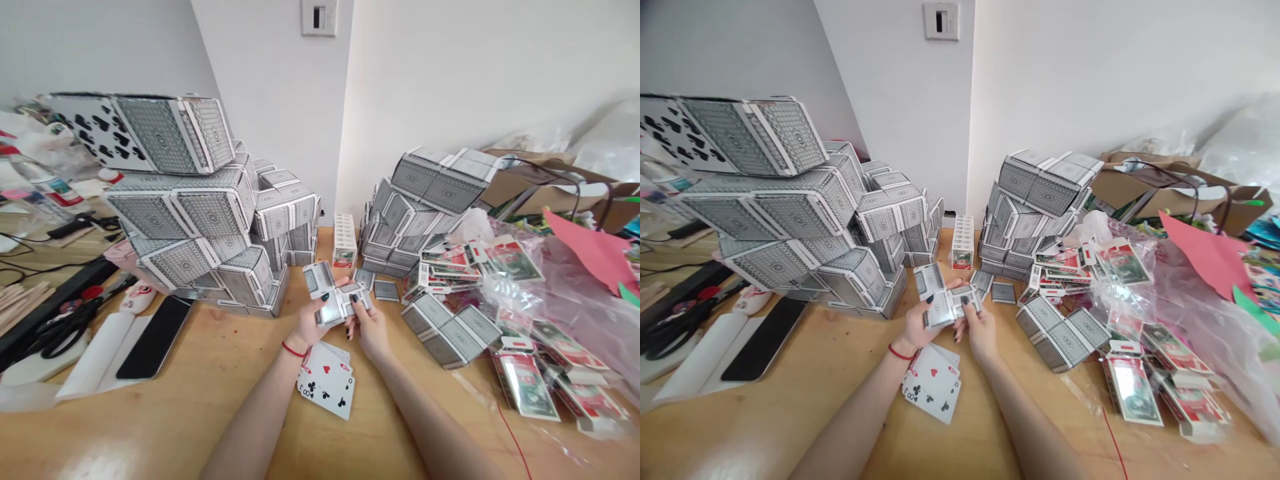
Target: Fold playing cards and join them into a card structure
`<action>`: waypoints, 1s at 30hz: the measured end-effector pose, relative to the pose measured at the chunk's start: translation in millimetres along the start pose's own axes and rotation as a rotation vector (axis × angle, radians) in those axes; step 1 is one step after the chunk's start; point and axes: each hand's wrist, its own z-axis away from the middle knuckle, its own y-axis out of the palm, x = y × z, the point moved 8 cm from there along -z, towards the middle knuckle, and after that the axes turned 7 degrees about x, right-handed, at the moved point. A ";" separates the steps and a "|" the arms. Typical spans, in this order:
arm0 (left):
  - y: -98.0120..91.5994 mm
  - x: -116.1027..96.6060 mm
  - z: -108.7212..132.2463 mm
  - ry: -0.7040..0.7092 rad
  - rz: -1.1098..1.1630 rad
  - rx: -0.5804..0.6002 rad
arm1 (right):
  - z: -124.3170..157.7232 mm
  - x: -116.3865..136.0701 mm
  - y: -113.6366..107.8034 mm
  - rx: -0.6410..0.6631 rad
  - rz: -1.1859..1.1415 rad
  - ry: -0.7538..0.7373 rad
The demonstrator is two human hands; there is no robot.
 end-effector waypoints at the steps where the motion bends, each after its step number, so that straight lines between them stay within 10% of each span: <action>1: 5.4 1.3 -0.6 -0.010 -0.043 0.037 | -1.0 3.7 -4.3 -0.034 -0.019 -0.025; 5: 19.2 8.1 -1.9 -0.035 -0.315 0.110 | -1.8 12.6 -11.8 -0.093 -0.129 -0.074; 12: -8.4 -1.4 -1.2 0.061 -0.668 -0.171 | 1.5 12.0 8.9 0.071 0.008 -0.051; 30: -36.4 0.1 0.8 0.102 -0.721 -0.430 | 6.5 13.5 18.0 0.102 0.448 -0.093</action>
